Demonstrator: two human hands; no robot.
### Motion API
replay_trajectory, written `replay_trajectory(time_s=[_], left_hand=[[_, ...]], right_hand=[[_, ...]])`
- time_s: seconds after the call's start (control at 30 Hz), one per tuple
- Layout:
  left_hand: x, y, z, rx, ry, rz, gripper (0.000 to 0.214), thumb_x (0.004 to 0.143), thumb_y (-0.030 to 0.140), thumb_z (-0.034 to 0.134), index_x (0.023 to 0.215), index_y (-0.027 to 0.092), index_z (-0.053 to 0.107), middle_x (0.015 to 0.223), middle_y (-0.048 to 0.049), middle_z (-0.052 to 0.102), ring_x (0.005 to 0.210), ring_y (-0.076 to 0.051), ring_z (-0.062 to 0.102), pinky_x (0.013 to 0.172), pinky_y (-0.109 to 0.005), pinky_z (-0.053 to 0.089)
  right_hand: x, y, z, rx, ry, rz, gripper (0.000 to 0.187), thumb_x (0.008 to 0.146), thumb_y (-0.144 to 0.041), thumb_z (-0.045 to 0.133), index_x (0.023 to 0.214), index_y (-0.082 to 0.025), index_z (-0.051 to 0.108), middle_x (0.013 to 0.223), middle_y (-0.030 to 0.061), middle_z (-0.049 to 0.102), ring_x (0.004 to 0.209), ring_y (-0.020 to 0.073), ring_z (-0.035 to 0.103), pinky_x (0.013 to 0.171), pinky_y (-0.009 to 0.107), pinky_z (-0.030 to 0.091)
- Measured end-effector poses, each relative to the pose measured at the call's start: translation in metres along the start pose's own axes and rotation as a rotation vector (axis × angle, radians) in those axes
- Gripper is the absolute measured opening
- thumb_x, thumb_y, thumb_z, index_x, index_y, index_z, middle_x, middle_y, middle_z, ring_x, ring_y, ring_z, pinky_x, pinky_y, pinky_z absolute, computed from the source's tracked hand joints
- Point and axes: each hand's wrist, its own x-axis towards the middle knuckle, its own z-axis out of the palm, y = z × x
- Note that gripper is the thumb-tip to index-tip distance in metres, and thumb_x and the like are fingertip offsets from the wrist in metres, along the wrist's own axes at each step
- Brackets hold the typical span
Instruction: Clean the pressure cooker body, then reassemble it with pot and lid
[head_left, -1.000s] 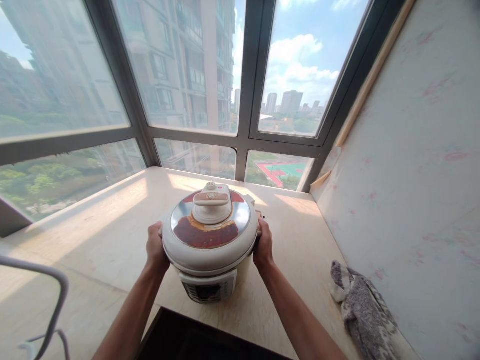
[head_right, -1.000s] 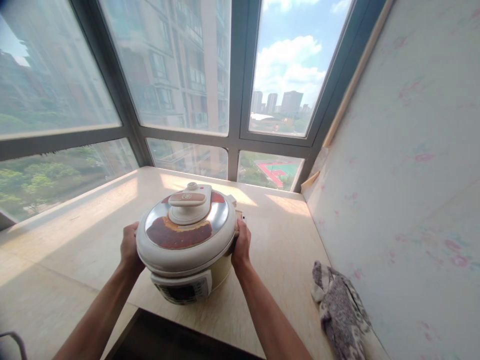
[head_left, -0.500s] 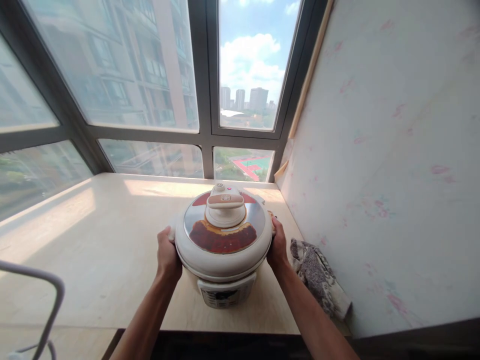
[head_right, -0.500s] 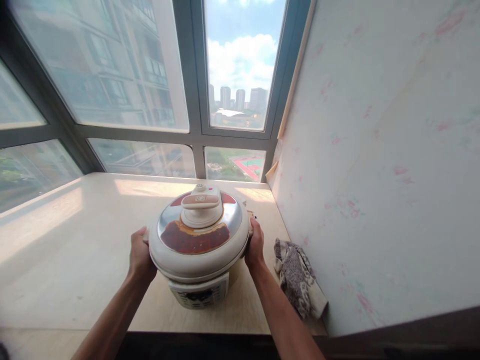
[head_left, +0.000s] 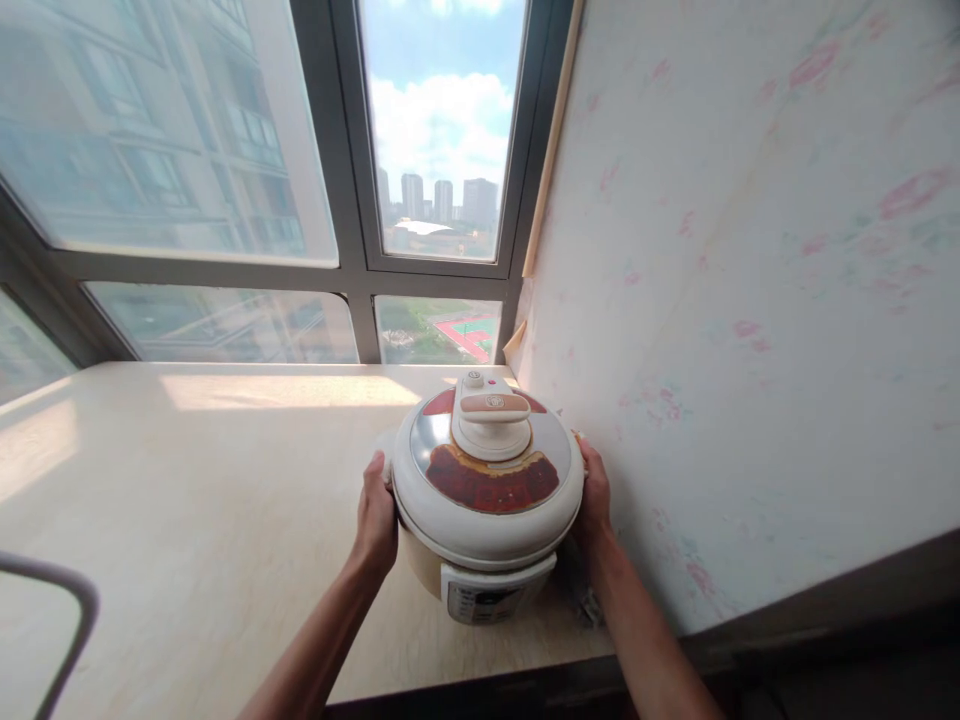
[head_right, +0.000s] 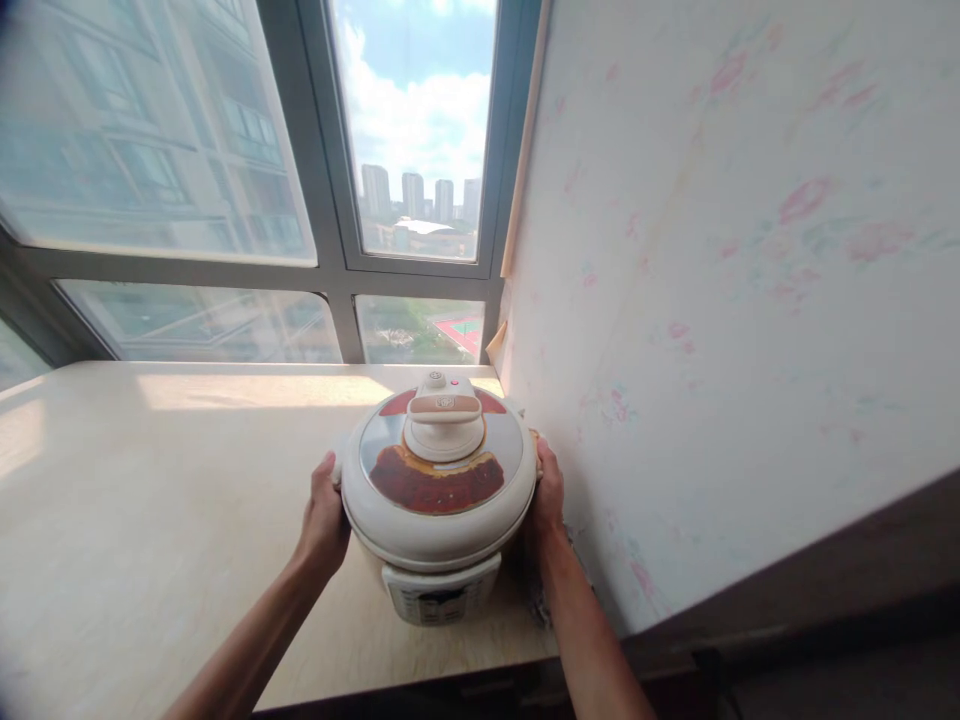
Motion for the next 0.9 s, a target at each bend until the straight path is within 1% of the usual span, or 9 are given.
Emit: replay_trajectory(time_s=[0.13, 0.37, 0.5, 0.6, 0.7, 0.77, 0.8, 0.83, 0.9], left_hand=[[0.0, -0.014, 0.013, 0.017, -0.021, 0.012, 0.071, 0.08, 0.072, 0.059, 0.112, 0.01, 0.073, 0.094, -0.0083, 0.079, 0.109, -0.03, 0.07, 0.104, -0.041, 0.048], [0.003, -0.024, 0.027, 0.068, -0.001, 0.067, 0.069, 0.082, 0.072, 0.056, 0.108, 0.01, 0.074, 0.095, -0.008, 0.079, 0.107, -0.03, 0.069, 0.102, -0.041, 0.049], [0.007, -0.026, 0.025, 0.084, -0.004, 0.07, 0.069, 0.082, 0.073, 0.055, 0.103, 0.01, 0.073, 0.096, -0.0082, 0.078, 0.106, -0.03, 0.069, 0.104, -0.042, 0.048], [0.01, -0.029, 0.022, 0.087, -0.034, 0.084, 0.068, 0.084, 0.072, 0.054, 0.106, 0.011, 0.074, 0.101, -0.0087, 0.078, 0.113, -0.03, 0.067, 0.108, -0.042, 0.045], [0.012, -0.031, 0.02, 0.044, -0.115, 0.066, 0.069, 0.086, 0.071, 0.051, 0.113, 0.011, 0.073, 0.106, -0.0104, 0.078, 0.119, -0.032, 0.065, 0.11, -0.043, 0.044], [0.013, -0.032, 0.016, -0.002, -0.164, 0.057, 0.071, 0.087, 0.072, 0.05, 0.116, 0.011, 0.073, 0.112, -0.012, 0.077, 0.123, -0.032, 0.064, 0.111, -0.044, 0.043], [0.014, -0.032, 0.013, -0.017, -0.175, 0.072, 0.071, 0.086, 0.072, 0.049, 0.117, 0.012, 0.072, 0.115, -0.0128, 0.077, 0.125, -0.032, 0.063, 0.112, -0.045, 0.042], [0.014, -0.033, 0.008, -0.02, -0.181, 0.104, 0.072, 0.086, 0.073, 0.049, 0.119, 0.013, 0.072, 0.12, -0.0133, 0.075, 0.127, -0.032, 0.062, 0.113, -0.045, 0.041], [0.015, -0.035, -0.007, 0.019, -0.151, 0.184, 0.071, 0.086, 0.073, 0.048, 0.121, 0.015, 0.07, 0.13, -0.014, 0.071, 0.132, -0.031, 0.059, 0.112, -0.044, 0.041]], right_hand=[[0.005, -0.012, -0.01, 0.025, -0.009, 0.054, 0.037, 0.081, -0.052, 0.065, 0.102, -0.023, 0.075, 0.086, 0.0018, 0.079, 0.099, 0.0279, 0.073, 0.091, 0.04, 0.057], [0.012, -0.02, -0.02, 0.02, 0.023, 0.028, 0.039, 0.078, -0.053, 0.068, 0.098, -0.02, 0.075, 0.088, 0.0046, 0.079, 0.102, 0.0283, 0.073, 0.095, 0.042, 0.056], [0.014, -0.021, -0.019, -0.051, 0.04, -0.013, 0.036, 0.078, -0.054, 0.067, 0.092, -0.021, 0.073, 0.087, 0.0037, 0.078, 0.101, 0.0269, 0.072, 0.094, 0.04, 0.057], [0.014, -0.023, -0.018, -0.109, 0.076, -0.057, 0.034, 0.076, -0.052, 0.069, 0.09, -0.022, 0.072, 0.09, 0.002, 0.079, 0.101, 0.0254, 0.071, 0.093, 0.038, 0.057], [0.011, -0.026, -0.02, -0.119, 0.067, -0.007, 0.04, 0.077, -0.054, 0.069, 0.099, -0.021, 0.073, 0.093, 0.0026, 0.079, 0.102, 0.026, 0.071, 0.091, 0.038, 0.057], [0.003, -0.027, -0.024, -0.107, 0.068, 0.033, 0.046, 0.08, -0.057, 0.067, 0.107, -0.021, 0.073, 0.095, 0.0043, 0.079, 0.101, 0.0264, 0.071, 0.089, 0.039, 0.057], [-0.004, -0.025, -0.027, -0.106, 0.101, 0.032, 0.046, 0.081, -0.057, 0.066, 0.109, -0.021, 0.073, 0.096, 0.0049, 0.078, 0.099, 0.0262, 0.071, 0.087, 0.039, 0.057], [-0.013, -0.022, -0.032, -0.11, 0.168, 0.008, 0.044, 0.082, -0.056, 0.066, 0.107, -0.021, 0.074, 0.096, 0.005, 0.078, 0.096, 0.0253, 0.071, 0.084, 0.038, 0.057], [-0.038, -0.008, -0.044, -0.143, 0.382, -0.093, 0.03, 0.08, -0.047, 0.067, 0.095, -0.021, 0.073, 0.09, 0.0033, 0.075, 0.087, 0.0218, 0.068, 0.077, 0.034, 0.054]])
